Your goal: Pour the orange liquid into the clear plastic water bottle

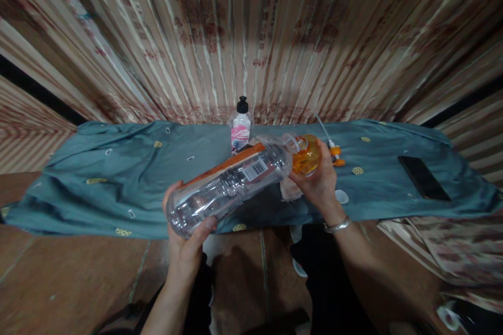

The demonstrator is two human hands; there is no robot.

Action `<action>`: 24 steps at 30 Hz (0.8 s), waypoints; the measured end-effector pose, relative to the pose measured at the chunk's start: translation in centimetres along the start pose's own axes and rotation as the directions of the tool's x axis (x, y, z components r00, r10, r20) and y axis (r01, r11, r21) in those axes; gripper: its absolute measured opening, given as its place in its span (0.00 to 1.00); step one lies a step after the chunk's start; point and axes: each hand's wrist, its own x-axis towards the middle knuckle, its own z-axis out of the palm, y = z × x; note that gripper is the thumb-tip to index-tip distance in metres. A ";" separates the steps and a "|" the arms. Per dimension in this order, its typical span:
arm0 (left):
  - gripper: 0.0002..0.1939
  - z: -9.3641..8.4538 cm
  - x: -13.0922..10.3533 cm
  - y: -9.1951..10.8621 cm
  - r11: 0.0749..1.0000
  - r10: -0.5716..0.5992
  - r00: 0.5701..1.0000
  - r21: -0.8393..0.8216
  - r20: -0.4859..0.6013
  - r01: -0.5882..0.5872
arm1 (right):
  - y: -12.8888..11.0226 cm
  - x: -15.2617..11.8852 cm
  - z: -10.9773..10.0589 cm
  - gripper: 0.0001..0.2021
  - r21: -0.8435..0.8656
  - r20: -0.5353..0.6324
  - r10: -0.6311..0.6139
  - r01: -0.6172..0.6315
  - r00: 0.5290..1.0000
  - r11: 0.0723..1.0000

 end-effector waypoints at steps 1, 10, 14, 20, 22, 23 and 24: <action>0.48 0.0 0.0 0.0 1.000 -0.009 1.000 -0.009 0.007 0.010 | 0.0 0.0 0.0 0.58 0.002 -0.001 0.000 0.000 1.000 1.000; 0.47 0.0 -0.1 -0.1 0.998 -0.031 0.998 -0.055 0.055 0.034 | -0.2 0.0 -0.1 0.60 -0.003 0.000 0.019 -0.019 1.000 1.000; 0.47 0.0 -0.1 0.0 0.998 -0.026 0.998 -0.059 0.055 0.030 | -0.2 0.0 -0.1 0.60 0.006 -0.009 -0.001 0.001 1.000 1.000; 0.50 -0.3 0.1 -0.2 0.999 -0.032 0.999 -0.032 0.044 0.033 | 0.0 -0.1 0.0 0.60 -0.004 -0.002 0.001 -0.001 1.000 1.000; 0.51 -0.4 0.1 -0.3 0.999 -0.028 0.999 -0.014 0.036 0.029 | 0.0 -0.1 0.0 0.60 0.001 -0.005 -0.009 0.009 1.000 1.000; 0.51 -0.4 0.1 -0.2 1.000 -0.024 0.999 -0.004 0.028 0.024 | 0.1 -0.1 0.0 0.60 0.004 -0.006 -0.013 0.013 1.000 1.000; 0.51 -0.4 0.1 -0.2 1.000 -0.019 1.000 0.008 0.020 0.019 | 0.1 -0.1 0.0 0.60 0.006 -0.006 -0.015 0.015 1.000 1.000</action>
